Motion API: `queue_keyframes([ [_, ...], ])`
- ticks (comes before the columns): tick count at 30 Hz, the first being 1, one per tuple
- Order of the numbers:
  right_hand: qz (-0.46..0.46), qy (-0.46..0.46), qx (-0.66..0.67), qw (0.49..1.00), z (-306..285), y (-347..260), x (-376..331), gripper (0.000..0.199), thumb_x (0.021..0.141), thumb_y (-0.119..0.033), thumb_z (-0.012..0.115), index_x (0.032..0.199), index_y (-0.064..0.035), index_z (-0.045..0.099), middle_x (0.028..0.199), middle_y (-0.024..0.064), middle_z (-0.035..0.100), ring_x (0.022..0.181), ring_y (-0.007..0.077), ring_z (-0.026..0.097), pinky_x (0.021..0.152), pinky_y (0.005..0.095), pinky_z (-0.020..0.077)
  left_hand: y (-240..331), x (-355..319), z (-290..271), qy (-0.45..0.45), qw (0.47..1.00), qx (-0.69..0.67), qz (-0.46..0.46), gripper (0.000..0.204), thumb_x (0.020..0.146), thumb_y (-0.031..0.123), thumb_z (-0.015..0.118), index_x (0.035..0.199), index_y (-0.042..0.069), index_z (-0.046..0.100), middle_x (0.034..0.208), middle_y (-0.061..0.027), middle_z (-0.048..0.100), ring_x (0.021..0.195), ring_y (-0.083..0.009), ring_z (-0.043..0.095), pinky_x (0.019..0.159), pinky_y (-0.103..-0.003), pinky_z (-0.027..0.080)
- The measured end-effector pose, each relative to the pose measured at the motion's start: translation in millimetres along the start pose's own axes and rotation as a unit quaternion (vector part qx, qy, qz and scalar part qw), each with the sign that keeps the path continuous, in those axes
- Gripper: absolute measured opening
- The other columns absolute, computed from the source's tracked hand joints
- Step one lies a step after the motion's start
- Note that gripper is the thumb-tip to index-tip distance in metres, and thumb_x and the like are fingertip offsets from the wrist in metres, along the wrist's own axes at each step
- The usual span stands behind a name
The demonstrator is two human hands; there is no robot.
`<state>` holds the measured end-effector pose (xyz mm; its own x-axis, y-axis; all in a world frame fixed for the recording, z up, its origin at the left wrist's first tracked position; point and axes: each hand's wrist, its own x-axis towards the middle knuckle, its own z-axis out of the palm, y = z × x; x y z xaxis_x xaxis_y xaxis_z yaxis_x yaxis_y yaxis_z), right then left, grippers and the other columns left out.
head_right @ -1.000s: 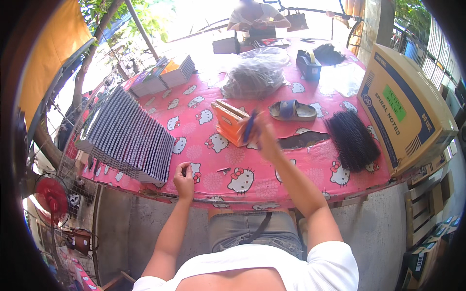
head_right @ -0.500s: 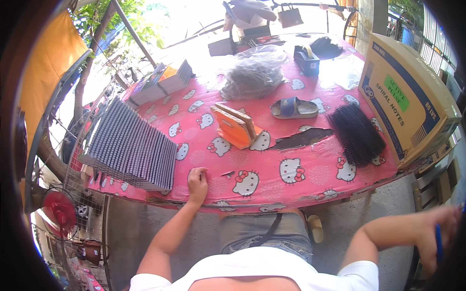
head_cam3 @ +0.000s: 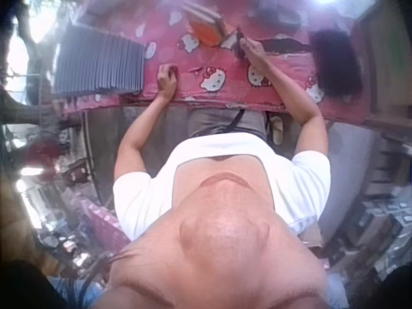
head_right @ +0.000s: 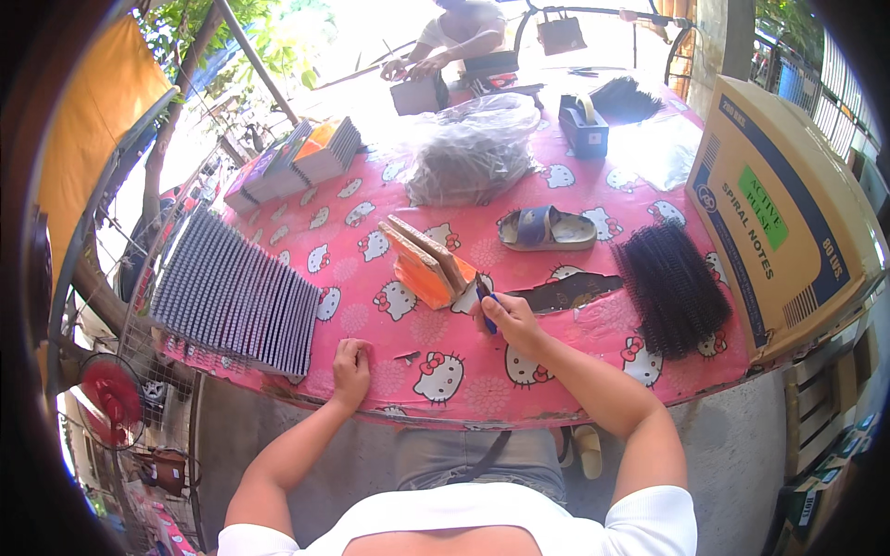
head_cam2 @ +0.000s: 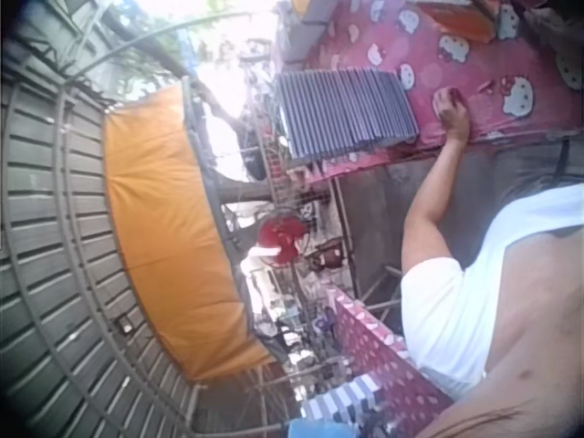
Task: The person inserts a spiral coil through the punched holes of a stack of notebook pages and covers using a pair of pliers to secure the end.
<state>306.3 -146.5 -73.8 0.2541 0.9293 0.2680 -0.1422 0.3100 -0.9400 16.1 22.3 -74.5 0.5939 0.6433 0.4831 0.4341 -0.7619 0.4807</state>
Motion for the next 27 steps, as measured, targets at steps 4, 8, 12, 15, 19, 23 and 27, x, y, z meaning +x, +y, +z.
queue_keyframes([
  [4, 0.035, 0.023, 0.013, 0.999, -2.1, 2.1, 2.8, 0.047, 0.098, -0.045, 0.046, 0.097, 0.0008, 0.059, 0.074, 0.0033, 0.058, 0.065, 0.0099, 0.055, 0.06, 0.025, 0.0444, 2.5, -1.5, 1.0, -0.006, 1.0, -0.01, -0.01, 0.012, 0.081, -0.004, 0.053, 0.09, 0.002, 0.059, 0.087, -0.0148, 0.056, 0.082, -0.0327, 0.055, 0.074, -0.04, 0.044],
  [8, 0.044, 0.033, 0.019, 0.998, -4.2, 2.5, 5.2, 0.048, 0.098, -0.044, 0.045, 0.098, 0.0012, 0.059, 0.076, 0.0039, 0.058, 0.066, 0.0102, 0.056, 0.061, 0.0247, 0.0457, 4.4, -0.9, 1.2, -0.005, 1.0, -0.012, -0.009, 0.012, 0.081, -0.004, 0.054, 0.09, 0.002, 0.059, 0.089, -0.0152, 0.056, 0.083, -0.0326, 0.055, 0.074, -0.04, 0.044],
  [12, 0.065, 0.056, -0.004, 0.996, -5.5, 2.9, 7.3, 0.057, 0.097, -0.052, 0.04, 0.101, 0.0018, 0.058, 0.079, 0.0073, 0.062, 0.069, 0.0131, 0.06, 0.064, 0.0267, 0.0482, 3.9, -1.7, 2.1, -0.004, 1.0, -0.016, -0.002, 0.012, 0.081, -0.004, 0.054, 0.09, 0.002, 0.059, 0.089, -0.0149, 0.056, 0.082, -0.0326, 0.055, 0.074, -0.039, 0.044],
  [15, 0.064, 0.061, 0.015, 0.996, 0.2, 0.9, 7.2, 0.05, 0.098, -0.047, 0.043, 0.099, 0.0006, 0.057, 0.077, 0.0057, 0.059, 0.065, 0.0118, 0.058, 0.06, 0.0262, 0.0478, -2.2, -2.5, 3.2, 0.012, 1.0, -0.015, 0.021, 0.013, 0.081, -0.004, 0.055, 0.092, 0.0, 0.058, 0.088, -0.0146, 0.055, 0.081, -0.0314, 0.055, 0.073, -0.038, 0.045],
  [19, 0.074, 0.06, 0.015, 0.995, 0.9, -1.2, 6.4, 0.051, 0.098, -0.048, 0.043, 0.1, 0.0004, 0.057, 0.077, 0.0059, 0.06, 0.065, 0.0122, 0.058, 0.061, 0.0269, 0.0487, 4.2, -4.0, 3.5, 0.053, 0.997, -0.039, -0.036, 0.017, 0.081, -0.004, 0.057, 0.098, 0.0, 0.056, 0.086, -0.0128, 0.055, 0.081, -0.0254, 0.056, 0.07, -0.035, 0.046],
  [23, 0.081, 0.068, 0.023, 0.994, 0.0, 0.4, 6.5, 0.053, 0.097, -0.05, 0.043, 0.1, 0.0011, 0.057, 0.078, 0.0066, 0.06, 0.066, 0.0129, 0.058, 0.062, 0.0279, 0.0496, 4.9, -6.9, 0.4, 0.113, 0.99, -0.062, -0.06, 0.014, 0.086, 0.002, 0.058, 0.1, 0.002, 0.056, 0.088, -0.009, 0.056, 0.073, -0.017, 0.057, 0.067, -0.031, 0.048],
  [27, 0.084, 0.073, 0.015, 0.994, 0.2, -1.6, 5.8, 0.056, 0.096, -0.052, 0.042, 0.099, 0.0016, 0.058, 0.078, 0.0076, 0.061, 0.066, 0.0142, 0.059, 0.062, 0.0285, 0.0499, 19.0, -11.2, -11.5, 0.091, 0.915, -0.316, -0.235, 0.02, 0.093, 0.011, 0.058, 0.109, 0.003, 0.052, 0.089, -0.0059, 0.057, 0.057, -0.0084, 0.055, 0.046, -0.022, 0.043],
])
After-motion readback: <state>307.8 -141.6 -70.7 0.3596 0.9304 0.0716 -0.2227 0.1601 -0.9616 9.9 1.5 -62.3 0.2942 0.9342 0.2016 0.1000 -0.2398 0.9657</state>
